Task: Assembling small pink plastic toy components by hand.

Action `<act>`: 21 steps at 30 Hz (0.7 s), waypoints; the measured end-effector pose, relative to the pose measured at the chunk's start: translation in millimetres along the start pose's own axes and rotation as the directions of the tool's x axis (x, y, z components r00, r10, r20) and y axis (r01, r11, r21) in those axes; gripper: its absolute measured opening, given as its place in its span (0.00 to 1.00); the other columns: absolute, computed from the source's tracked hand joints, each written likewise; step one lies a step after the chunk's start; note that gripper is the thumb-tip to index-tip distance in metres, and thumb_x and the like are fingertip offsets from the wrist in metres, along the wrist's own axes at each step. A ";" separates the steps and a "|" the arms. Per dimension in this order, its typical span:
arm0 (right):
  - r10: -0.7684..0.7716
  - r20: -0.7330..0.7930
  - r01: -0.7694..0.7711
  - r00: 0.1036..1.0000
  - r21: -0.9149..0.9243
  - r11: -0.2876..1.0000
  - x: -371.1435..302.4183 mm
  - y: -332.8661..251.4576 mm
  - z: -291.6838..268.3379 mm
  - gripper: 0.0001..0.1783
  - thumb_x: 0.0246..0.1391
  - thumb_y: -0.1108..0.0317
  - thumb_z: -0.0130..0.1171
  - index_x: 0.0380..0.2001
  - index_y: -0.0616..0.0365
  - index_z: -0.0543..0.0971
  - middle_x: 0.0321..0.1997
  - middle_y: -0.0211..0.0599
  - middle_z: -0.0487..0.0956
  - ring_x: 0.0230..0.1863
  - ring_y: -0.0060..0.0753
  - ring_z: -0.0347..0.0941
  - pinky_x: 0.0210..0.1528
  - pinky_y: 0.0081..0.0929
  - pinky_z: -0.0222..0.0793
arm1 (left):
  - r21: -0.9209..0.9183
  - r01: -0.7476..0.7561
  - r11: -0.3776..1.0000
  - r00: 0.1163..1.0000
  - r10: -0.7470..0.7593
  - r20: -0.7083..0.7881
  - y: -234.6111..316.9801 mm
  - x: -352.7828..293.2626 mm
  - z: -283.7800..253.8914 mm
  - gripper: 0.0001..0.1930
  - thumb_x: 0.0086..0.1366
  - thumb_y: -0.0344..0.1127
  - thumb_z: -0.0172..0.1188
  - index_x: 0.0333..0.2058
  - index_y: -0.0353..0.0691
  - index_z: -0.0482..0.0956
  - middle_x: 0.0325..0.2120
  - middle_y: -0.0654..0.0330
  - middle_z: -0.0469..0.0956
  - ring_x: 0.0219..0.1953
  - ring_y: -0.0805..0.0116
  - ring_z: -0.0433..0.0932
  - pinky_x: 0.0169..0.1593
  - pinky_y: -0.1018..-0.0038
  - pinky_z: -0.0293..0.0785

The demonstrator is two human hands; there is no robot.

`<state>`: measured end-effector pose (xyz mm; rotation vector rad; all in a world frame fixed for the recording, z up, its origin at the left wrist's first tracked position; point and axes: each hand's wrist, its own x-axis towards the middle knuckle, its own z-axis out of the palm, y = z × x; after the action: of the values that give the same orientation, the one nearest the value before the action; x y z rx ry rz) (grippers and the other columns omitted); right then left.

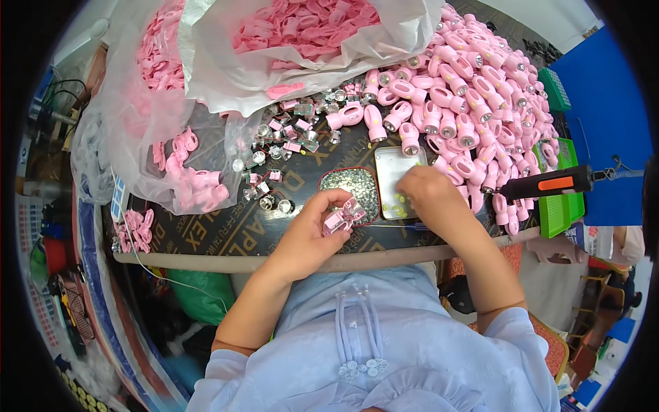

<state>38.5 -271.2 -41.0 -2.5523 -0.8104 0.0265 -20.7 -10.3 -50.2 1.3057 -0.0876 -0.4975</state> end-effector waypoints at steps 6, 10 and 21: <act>0.125 -0.167 -0.110 0.978 0.098 0.989 7.7 7.3 -1.2 0.05 0.49 0.78 0.61 0.31 0.60 0.81 0.32 0.42 0.79 0.37 0.49 0.76 0.41 0.40 0.73 | -0.079 -0.023 0.997 0.985 0.009 -0.171 4.8 -3.8 -8.4 0.20 0.64 0.18 0.56 0.54 0.37 0.68 0.47 0.60 0.74 0.44 0.74 0.76 0.42 0.76 0.78; 0.043 -0.183 -0.045 0.982 -0.008 0.999 8.7 2.1 -9.6 0.03 0.48 0.76 0.64 0.29 0.59 0.81 0.32 0.40 0.80 0.37 0.47 0.75 0.40 0.39 0.72 | -0.106 -0.031 0.994 0.980 0.010 -0.198 2.2 -5.6 -15.4 0.19 0.64 0.18 0.56 0.53 0.36 0.69 0.46 0.59 0.75 0.44 0.72 0.77 0.43 0.75 0.78; -0.101 -0.052 0.093 0.994 -0.129 0.987 14.4 3.3 5.6 0.05 0.45 0.79 0.62 0.28 0.60 0.81 0.30 0.40 0.78 0.38 0.45 0.73 0.41 0.38 0.71 | -0.220 -0.021 0.975 0.983 -0.019 -0.181 4.6 -3.5 -15.3 0.21 0.64 0.18 0.56 0.56 0.35 0.69 0.47 0.58 0.77 0.46 0.70 0.79 0.49 0.74 0.78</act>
<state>51.3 -263.2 -45.7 -2.6142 -0.9400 -0.1332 -17.4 5.7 -49.4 1.1267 0.1168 -0.3733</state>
